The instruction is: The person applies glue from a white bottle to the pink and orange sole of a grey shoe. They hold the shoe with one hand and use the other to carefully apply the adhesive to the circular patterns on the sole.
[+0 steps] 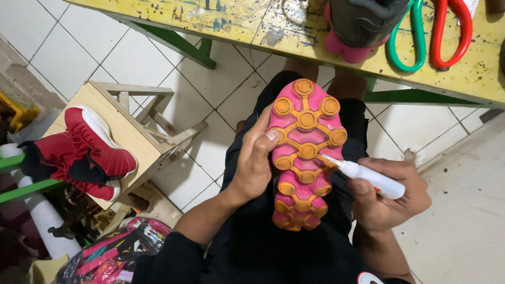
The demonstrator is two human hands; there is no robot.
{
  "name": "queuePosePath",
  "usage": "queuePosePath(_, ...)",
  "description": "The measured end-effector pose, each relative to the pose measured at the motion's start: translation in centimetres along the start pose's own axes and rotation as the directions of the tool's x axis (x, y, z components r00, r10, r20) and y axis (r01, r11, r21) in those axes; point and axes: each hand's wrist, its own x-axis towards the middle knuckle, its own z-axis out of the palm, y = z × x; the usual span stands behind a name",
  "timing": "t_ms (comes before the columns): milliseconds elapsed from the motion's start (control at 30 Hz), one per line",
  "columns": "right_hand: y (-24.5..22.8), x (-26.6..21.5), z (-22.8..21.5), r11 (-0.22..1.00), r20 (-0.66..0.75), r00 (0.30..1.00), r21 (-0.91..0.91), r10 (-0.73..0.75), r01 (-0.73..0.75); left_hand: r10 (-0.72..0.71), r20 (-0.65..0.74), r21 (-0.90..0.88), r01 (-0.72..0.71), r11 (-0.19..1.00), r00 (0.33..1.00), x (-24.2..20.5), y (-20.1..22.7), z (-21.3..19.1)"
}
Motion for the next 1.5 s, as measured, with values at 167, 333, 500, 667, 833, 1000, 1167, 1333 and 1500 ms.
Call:
queuePosePath(167,-0.8,0.5,0.7,0.935,-0.012,0.990,0.330,0.142,-0.131,-0.052,0.018,-0.232,0.055,0.971,0.998,0.6,-1.3,-1.0)
queuePosePath(333,-0.4,1.0,0.6,0.784,0.135,0.980,0.588,0.146,-0.198,0.004,0.009,-0.381,0.000,0.924,1.000,0.9,-1.6,-1.2)
queuePosePath(500,-0.6,0.0,0.4,0.891,0.255,0.946,0.354,0.202,-0.285,0.027,0.009,-0.382,-0.021,0.924,1.000,0.4,-0.7,-0.8)
queuePosePath(667,-0.2,1.1,1.7,0.941,0.157,0.987,0.331,0.023,-0.074,0.120,-0.004,-0.340,-0.114,0.933,0.993,1.3,-2.1,-0.8)
queuePosePath(833,2.0,1.1,2.5,0.892,0.039,0.998,0.451,-0.046,0.023,0.140,-0.016,-0.279,-0.139,0.950,0.990,1.7,-2.8,-0.5)
queuePosePath(1000,2.4,1.2,2.3,0.893,0.063,0.995,0.441,0.073,-0.093,0.081,0.062,-0.209,-0.066,0.976,0.995,1.7,-2.1,-0.5)
queuePosePath(1167,2.1,1.3,2.1,0.874,0.058,0.989,0.463,0.134,-0.145,0.054,0.155,-0.108,-0.038,0.993,0.986,1.0,-0.5,0.0)
queuePosePath(1333,1.3,0.8,2.2,0.906,0.062,0.973,0.355,0.222,-0.229,-0.032,0.244,0.017,0.029,0.999,0.969,0.3,2.2,0.5)
queuePosePath(1500,1.9,0.7,1.9,0.949,0.069,0.982,0.256,0.174,-0.186,-0.074,0.158,0.171,0.046,0.984,0.985,0.1,2.9,1.1)
